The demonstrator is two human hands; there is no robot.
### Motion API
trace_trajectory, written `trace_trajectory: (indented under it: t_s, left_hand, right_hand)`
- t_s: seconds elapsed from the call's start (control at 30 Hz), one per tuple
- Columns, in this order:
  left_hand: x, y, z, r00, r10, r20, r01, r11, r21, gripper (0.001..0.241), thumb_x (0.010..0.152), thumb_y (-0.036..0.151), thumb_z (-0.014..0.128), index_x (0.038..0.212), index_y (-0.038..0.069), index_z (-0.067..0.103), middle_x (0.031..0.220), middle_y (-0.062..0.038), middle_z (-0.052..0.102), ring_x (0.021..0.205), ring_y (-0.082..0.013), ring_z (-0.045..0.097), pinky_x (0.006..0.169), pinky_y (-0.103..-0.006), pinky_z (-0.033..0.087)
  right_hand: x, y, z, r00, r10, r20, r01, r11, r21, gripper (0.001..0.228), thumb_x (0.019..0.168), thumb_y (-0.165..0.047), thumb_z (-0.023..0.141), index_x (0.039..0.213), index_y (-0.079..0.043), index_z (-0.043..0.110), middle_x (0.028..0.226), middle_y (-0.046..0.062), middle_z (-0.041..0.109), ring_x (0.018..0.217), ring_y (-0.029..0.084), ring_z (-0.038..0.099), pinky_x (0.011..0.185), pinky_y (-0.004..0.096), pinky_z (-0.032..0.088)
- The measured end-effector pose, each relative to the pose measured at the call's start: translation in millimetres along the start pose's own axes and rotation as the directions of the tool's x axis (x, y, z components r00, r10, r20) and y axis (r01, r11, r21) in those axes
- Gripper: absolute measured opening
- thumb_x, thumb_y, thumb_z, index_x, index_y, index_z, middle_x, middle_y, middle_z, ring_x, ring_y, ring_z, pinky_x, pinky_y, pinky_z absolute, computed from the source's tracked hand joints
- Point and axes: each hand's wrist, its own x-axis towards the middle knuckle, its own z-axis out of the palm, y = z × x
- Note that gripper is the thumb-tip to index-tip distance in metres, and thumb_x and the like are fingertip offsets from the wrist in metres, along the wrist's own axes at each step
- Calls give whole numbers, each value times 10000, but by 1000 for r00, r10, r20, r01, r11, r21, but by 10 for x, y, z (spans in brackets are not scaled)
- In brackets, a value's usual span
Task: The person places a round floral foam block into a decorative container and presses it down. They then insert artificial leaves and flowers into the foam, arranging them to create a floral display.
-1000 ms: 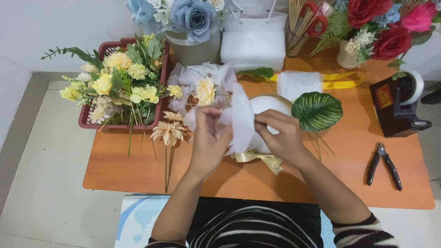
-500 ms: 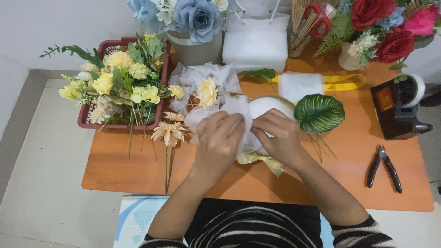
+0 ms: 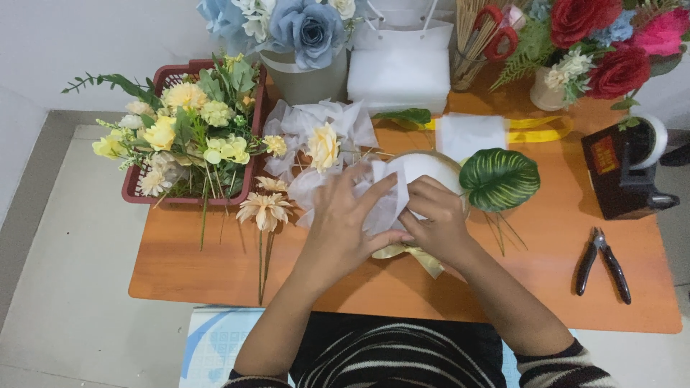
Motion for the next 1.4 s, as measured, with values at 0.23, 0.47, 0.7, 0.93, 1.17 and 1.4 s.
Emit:
trace_trajectory:
  t_s: [0.23,0.47,0.7,0.93,1.17,1.4]
  left_hand:
    - [13,57,-127,976,217,-24,-213,969,127,543,679,371,755,1062,6,635,1101,-237,537,1055,-396,480,871,-528,362]
    - [13,-14,-179,969,192,156,-206,975,81,794,576,146,782,1273,-8,435,1218,-212,524,1195,-364,433,1016,-536,264]
    - [-70,-138,143,870,371,-324,-259,904,340,101,751,129,702,851,113,704,902,-59,666,769,-193,599,664,-334,462]
    - [-65,-12,107,885,351,-307,-200,880,431,224,731,99,707,938,186,715,702,-44,618,566,-148,582,462,-237,464]
    - [-92,-69,21,939,-338,-67,297,893,-339,667,789,180,679,1259,-149,339,1198,-409,402,1161,-561,374,949,-613,315]
    - [-264,-772,892,832,-548,84,455,589,-667,480,809,186,689,1141,-55,440,786,-114,578,750,-184,549,693,-300,461]
  right_hand:
    - [14,-1,-41,1000,-8,-6,8,998,-62,133,753,71,623,666,-29,629,648,107,586,573,316,557,507,380,436]
    - [6,-51,-115,997,56,-45,-53,997,56,121,779,52,628,693,-28,658,632,95,595,540,290,534,522,359,441]
    - [15,-122,-69,1000,7,-1,-7,1000,-7,116,730,82,632,705,-28,657,631,109,597,554,317,566,504,383,446]
    - [-101,27,-95,999,30,-20,-30,1000,-7,95,714,56,655,671,-26,635,600,96,607,531,306,567,491,367,455]
    - [43,353,-219,937,344,-59,-335,933,128,150,758,109,655,862,4,683,736,153,663,657,218,622,579,324,501]
    - [10,375,30,880,468,77,-471,841,266,206,756,71,661,925,-43,686,778,73,650,747,128,567,675,286,521]
